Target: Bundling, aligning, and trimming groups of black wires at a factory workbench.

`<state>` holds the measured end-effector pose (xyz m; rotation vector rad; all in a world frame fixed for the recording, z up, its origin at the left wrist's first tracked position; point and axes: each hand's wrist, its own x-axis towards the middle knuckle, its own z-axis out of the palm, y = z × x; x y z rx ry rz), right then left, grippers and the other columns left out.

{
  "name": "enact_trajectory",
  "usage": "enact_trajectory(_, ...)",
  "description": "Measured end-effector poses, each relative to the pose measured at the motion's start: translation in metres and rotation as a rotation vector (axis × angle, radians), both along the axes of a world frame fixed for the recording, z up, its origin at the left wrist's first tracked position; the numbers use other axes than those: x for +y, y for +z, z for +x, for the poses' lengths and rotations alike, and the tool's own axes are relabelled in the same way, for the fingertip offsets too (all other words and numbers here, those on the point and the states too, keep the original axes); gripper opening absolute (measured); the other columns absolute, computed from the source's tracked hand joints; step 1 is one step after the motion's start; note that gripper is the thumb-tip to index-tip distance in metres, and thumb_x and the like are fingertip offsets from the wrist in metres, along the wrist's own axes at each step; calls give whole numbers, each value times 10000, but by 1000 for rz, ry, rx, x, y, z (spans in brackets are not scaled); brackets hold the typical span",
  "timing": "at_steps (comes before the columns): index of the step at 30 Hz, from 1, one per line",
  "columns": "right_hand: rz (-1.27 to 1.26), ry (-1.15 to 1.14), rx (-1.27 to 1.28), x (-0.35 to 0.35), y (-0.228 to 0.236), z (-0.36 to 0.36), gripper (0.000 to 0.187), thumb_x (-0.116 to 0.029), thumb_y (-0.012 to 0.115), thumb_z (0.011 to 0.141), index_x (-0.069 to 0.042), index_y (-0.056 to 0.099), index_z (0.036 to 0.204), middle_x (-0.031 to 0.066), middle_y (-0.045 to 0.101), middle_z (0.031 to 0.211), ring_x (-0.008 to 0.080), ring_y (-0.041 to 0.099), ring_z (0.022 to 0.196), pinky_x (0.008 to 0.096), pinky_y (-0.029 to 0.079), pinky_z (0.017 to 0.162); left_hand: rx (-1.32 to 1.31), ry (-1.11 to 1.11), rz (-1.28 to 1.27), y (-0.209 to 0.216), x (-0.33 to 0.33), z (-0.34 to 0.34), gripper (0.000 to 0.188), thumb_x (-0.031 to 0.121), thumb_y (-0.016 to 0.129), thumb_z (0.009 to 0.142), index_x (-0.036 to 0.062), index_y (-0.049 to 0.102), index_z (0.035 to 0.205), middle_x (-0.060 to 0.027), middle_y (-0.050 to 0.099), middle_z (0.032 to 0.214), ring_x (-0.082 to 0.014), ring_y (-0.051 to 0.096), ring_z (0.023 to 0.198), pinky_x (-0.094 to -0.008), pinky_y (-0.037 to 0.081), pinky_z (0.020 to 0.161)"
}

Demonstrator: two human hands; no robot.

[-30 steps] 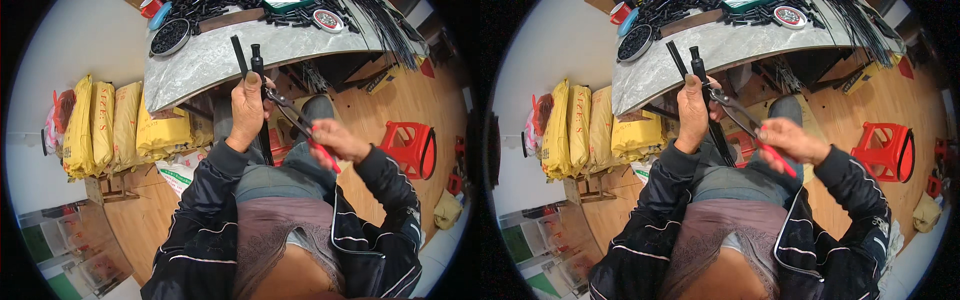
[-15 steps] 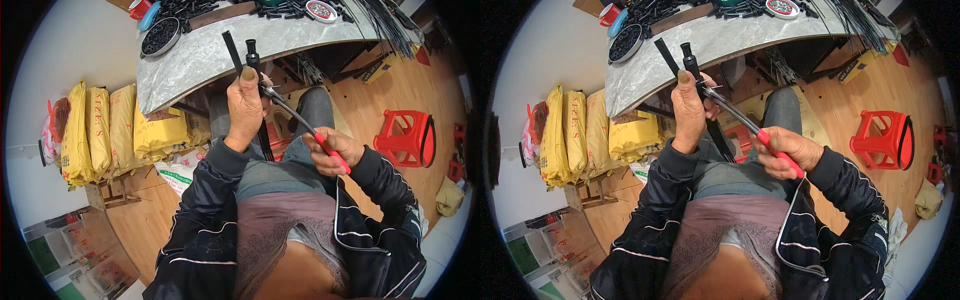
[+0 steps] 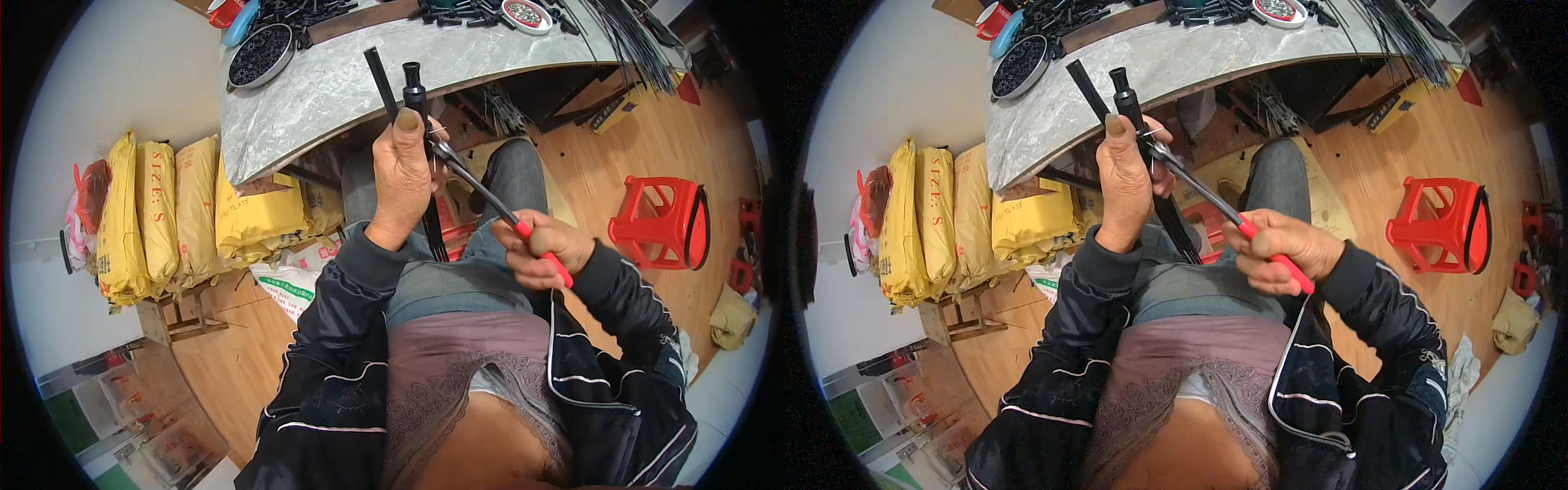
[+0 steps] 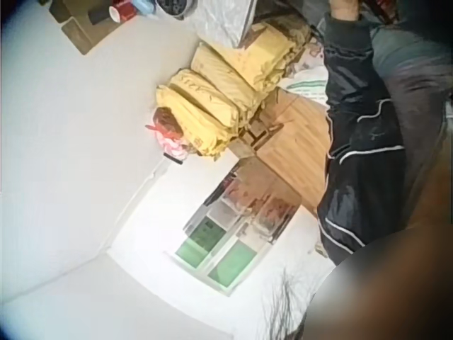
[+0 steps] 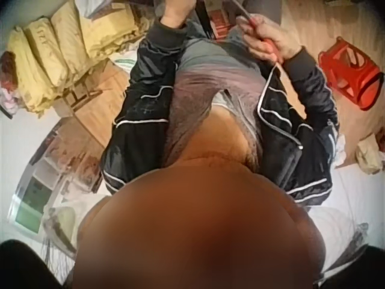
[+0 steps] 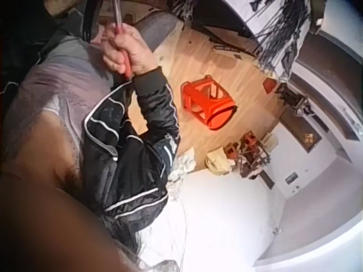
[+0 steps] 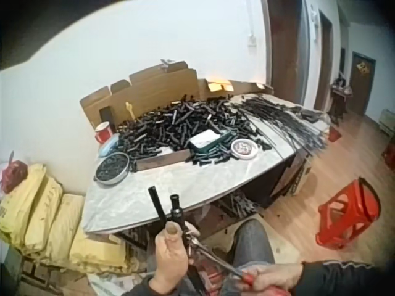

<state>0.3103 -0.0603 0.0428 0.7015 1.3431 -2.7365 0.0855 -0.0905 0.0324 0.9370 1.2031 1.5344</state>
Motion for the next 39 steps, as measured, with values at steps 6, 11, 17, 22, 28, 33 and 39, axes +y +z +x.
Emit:
enact_trajectory(6, 1181, -206, -87, 14, 9, -4, 293, -101, 564, 883, -18, 520, 1160, 65, 570, 803, 107, 555, 569, 283, 473, 532, -84, 11, 48, 0, 1, -1, 633, 650, 441, 912, 31, 555, 836, 15, 463, 559, -44, 423, 408, -200, 309, 372)
enact_trajectory(11, 149, 39, -164, 5, 32, -12, 373, -323, 494, 990, 2, 534, 1169, 88, 587, 780, 169, 599, 591, 286, 502, 563, -92, -54, 34, -1, 2, 0, 675, 706, 387, 893, 48, 532, 855, 18, 403, 530, -68, 366, 401, -222, 277, 379)
enact_trajectory(17, 95, 39, -179, 13, 54, -11, 420, -343, 452, 1007, 16, 502, 1219, 107, 594, 762, 194, 617, 597, 298, 505, 537, -87, -114, 28, 1, 3, -3, 685, 724, 390, 879, 55, 535, 862, 20, 403, 533, -64, 362, 404, -220, 272, 382)
enact_trajectory(22, -184, -53, -204, -11, 49, -23, 347, -356, 450, 1014, -25, 500, 923, 6, 412, 615, 98, 382, 467, 273, 393, 438, -75, -95, 11, 2, 3, -2, 694, 729, 385, 879, 53, 543, 871, 23, 402, 530, -61, 359, 401, -222, 272, 380)
enact_trajectory(28, -19, -65, -239, -13, 29, -30, 367, -374, 474, 1004, -56, 442, 825, -15, 377, 584, 79, 335, 446, 255, 347, 413, -71, -106, -20, 2, 5, -7, 691, 729, 383, 883, 57, 541, 885, 23, 391, 529, -63, 354, 407, -227, 284, 393)
enact_trajectory(33, 122, 33, -301, 11, 51, -21, 354, -376, 539, 972, -38, 480, 888, 1, 453, 604, 86, 413, 448, 248, 389, 419, -116, -111, -10, 0, 5, -7, 667, 709, 385, 898, 58, 531, 883, 27, 381, 532, -70, 357, 412, -235, 293, 402)
enact_trajectory(39, 758, 250, -614, 29, 94, -27, 282, -296, 536, 978, -35, 481, 883, 11, 482, 614, 70, 471, 462, 253, 423, 420, -132, -31, 0, 1, 7, 3, 609, 651, 474, 904, 44, 516, 876, 26, 392, 527, -57, 368, 401, -216, 281, 379)
